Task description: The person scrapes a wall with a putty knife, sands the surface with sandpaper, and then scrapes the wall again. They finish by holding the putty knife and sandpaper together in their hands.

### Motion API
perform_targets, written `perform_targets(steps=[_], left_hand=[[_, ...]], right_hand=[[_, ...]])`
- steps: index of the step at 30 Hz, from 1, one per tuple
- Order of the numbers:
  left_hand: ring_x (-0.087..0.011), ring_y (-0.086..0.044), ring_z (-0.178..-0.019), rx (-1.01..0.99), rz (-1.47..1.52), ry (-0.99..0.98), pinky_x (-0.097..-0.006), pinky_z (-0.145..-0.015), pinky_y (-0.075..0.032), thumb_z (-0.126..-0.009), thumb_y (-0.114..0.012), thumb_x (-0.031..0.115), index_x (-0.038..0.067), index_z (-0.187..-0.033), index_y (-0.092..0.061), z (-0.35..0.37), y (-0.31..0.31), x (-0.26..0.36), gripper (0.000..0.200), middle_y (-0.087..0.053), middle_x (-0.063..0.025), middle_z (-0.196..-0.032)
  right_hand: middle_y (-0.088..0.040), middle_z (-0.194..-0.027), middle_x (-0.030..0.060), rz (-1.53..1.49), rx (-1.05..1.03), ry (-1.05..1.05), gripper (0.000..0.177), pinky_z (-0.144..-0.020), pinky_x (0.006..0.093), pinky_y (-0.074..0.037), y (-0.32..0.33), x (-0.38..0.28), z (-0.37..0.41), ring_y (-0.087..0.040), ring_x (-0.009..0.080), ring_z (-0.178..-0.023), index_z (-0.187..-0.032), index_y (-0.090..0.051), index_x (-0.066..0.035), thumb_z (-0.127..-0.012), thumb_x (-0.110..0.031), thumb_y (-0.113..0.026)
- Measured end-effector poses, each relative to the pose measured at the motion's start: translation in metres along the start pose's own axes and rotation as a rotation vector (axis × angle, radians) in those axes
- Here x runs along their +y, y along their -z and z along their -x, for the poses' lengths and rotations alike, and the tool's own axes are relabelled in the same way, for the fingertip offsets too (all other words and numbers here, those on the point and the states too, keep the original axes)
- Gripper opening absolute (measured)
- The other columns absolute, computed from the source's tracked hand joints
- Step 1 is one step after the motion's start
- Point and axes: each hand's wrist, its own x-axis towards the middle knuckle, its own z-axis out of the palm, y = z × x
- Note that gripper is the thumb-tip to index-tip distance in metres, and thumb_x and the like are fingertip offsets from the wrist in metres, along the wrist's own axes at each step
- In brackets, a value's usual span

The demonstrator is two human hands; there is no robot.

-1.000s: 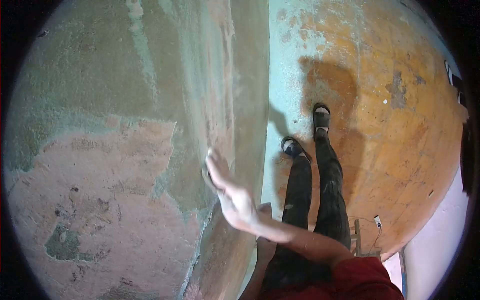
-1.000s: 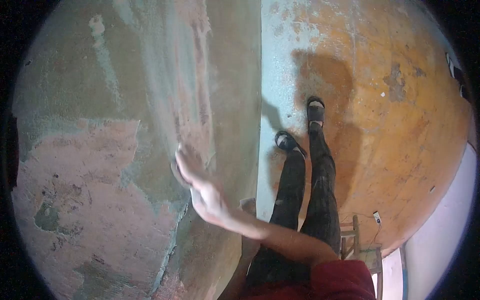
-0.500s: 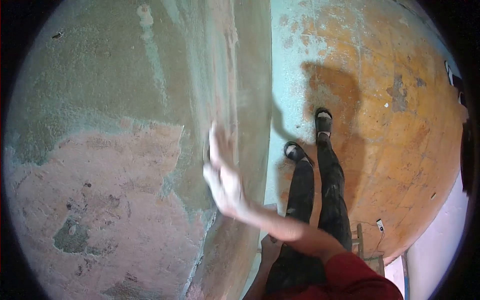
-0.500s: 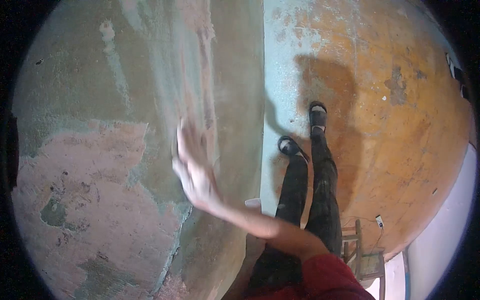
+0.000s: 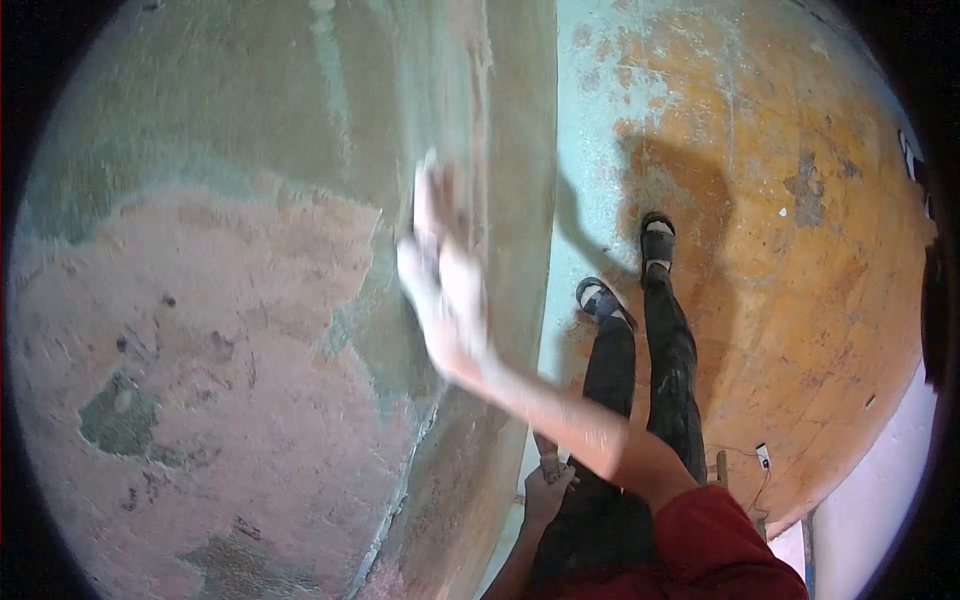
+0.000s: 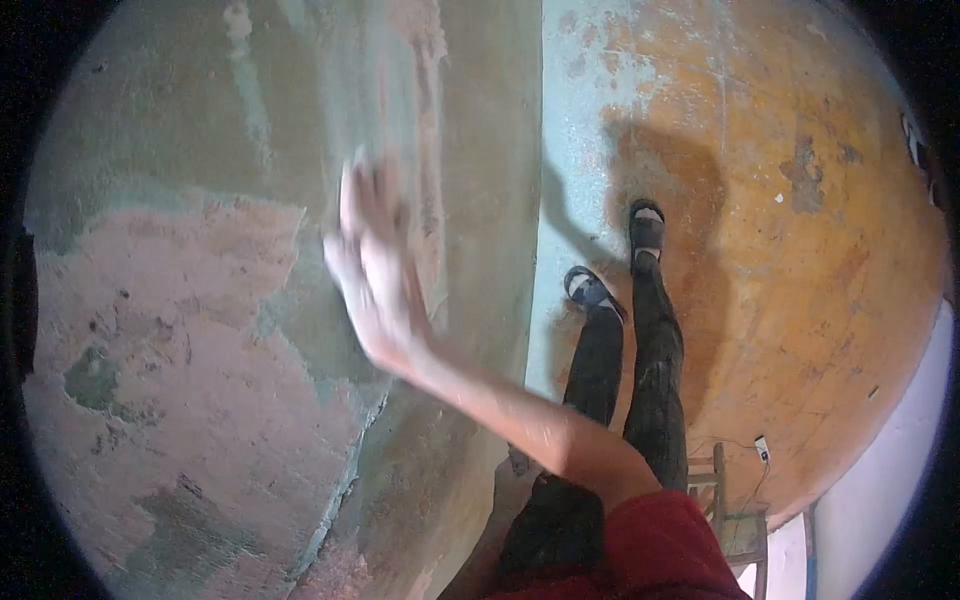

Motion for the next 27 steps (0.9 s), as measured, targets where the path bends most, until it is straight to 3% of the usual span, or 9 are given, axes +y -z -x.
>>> perform_targets(steps=[3,4,5,10,14,16,22,23,27], left_hand=[[-0.0149,-0.067,-0.070,0.043,-0.136,-0.016,-0.0304,-0.064,-0.054,-0.090,-0.069,0.019,-0.004,-0.091,-0.066,0.000,0.001,0.010,0.022,-0.071,-0.0096,-0.079],[-0.0153,-0.068,-0.070,0.603,-0.467,-0.510,-0.0295,-0.064,-0.055,-0.090,-0.070,0.017,-0.002,-0.089,-0.065,-0.019,-0.041,-0.005,0.019,-0.070,-0.0093,-0.079],[-0.0153,-0.068,-0.070,0.605,-0.471,-0.515,-0.0295,-0.064,-0.055,-0.090,-0.070,0.017,-0.002,-0.089,-0.065,-0.017,-0.035,-0.003,0.019,-0.070,-0.0093,-0.079],[-0.0165,-0.068,-0.072,0.014,-0.063,-0.086,-0.0308,-0.066,-0.055,-0.090,-0.069,0.015,-0.002,-0.090,-0.065,0.016,0.006,0.022,0.017,-0.070,-0.0090,-0.080],[-0.0188,-0.067,-0.079,-0.036,0.037,0.022,-0.0285,-0.074,-0.055,-0.094,-0.064,0.013,0.000,-0.107,-0.065,-0.012,0.002,-0.041,0.019,-0.071,-0.0066,-0.093],[-0.0164,-0.068,-0.072,0.767,-0.646,-0.739,-0.0304,-0.065,-0.055,-0.090,-0.069,0.014,-0.002,-0.092,-0.066,-0.029,-0.031,-0.061,0.017,-0.071,-0.0093,-0.079],[-0.0157,-0.068,-0.070,0.007,-0.340,-0.279,-0.0305,-0.065,-0.055,-0.091,-0.070,0.016,-0.003,-0.092,-0.065,-0.008,0.016,-0.063,0.020,-0.070,-0.0093,-0.078],[-0.0117,-0.065,-0.079,0.003,-0.091,-0.074,-0.0233,-0.069,-0.051,-0.095,-0.066,0.020,0.002,-0.094,-0.067,0.022,0.008,0.013,0.018,-0.072,-0.0077,-0.090],[-0.0120,-0.066,-0.066,0.001,0.210,-0.105,-0.0243,-0.058,-0.049,-0.095,-0.069,0.021,0.001,-0.089,-0.068,0.003,0.005,-0.036,0.020,-0.069,-0.0053,-0.074]], right_hand=[[-0.016,-0.162,0.0224,-0.145,0.065,-0.023,0.066,-0.124,0.0479,-0.005,-0.014,-0.009,0.015,-0.009,0.0351,-0.152,-0.156,-0.018,0.000,-0.102,-0.020,-0.049],[-0.016,-0.162,0.0214,-0.084,-0.006,-0.029,0.066,-0.124,0.0485,-0.004,-0.023,-0.016,0.066,-0.009,0.0349,-0.152,-0.156,-0.019,-0.001,-0.100,-0.015,-0.052],[-0.017,-0.162,0.0205,-0.028,-0.064,-0.040,0.068,-0.124,0.0491,-0.003,-0.028,-0.019,0.105,-0.010,0.0347,-0.152,-0.156,-0.020,-0.002,-0.098,-0.010,-0.055],[-0.020,-0.162,0.0178,0.023,-0.049,0.081,0.061,-0.124,0.0493,-0.006,-0.013,-0.007,0.058,-0.014,0.0350,-0.151,-0.155,-0.029,-0.006,-0.100,-0.017,-0.053],[-0.026,-0.159,0.0193,-0.138,0.022,0.078,0.056,-0.123,0.0489,-0.011,-0.013,-0.017,0.023,-0.016,0.0371,-0.150,-0.153,-0.031,-0.003,-0.103,-0.019,-0.049],[-0.027,-0.158,0.0212,-0.033,-0.034,0.120,0.060,-0.123,0.0511,-0.011,-0.030,-0.014,0.094,-0.019,0.0381,-0.149,-0.150,-0.037,-0.003,-0.094,-0.004,-0.059],[-0.030,-0.158,0.0197,0.029,-0.017,0.105,0.063,-0.123,0.0503,-0.013,-0.022,-0.004,0.103,-0.022,0.0365,-0.149,-0.150,-0.040,-0.004,-0.090,0.003,-0.058],[-0.035,-0.156,0.0189,-0.045,0.047,0.143,0.059,-0.123,0.0453,-0.015,-0.021,0.005,0.075,-0.026,0.0339,-0.148,-0.150,-0.041,-0.006,-0.093,0.000,-0.055],[-0.054,-0.143,0.0201,-0.106,0.240,0.046,0.050,-0.105,0.0308,-0.040,0.008,-0.007,-0.014,-0.059,0.0210,-0.120,-0.142,-0.045,0.008,-0.102,-0.021,-0.051]])
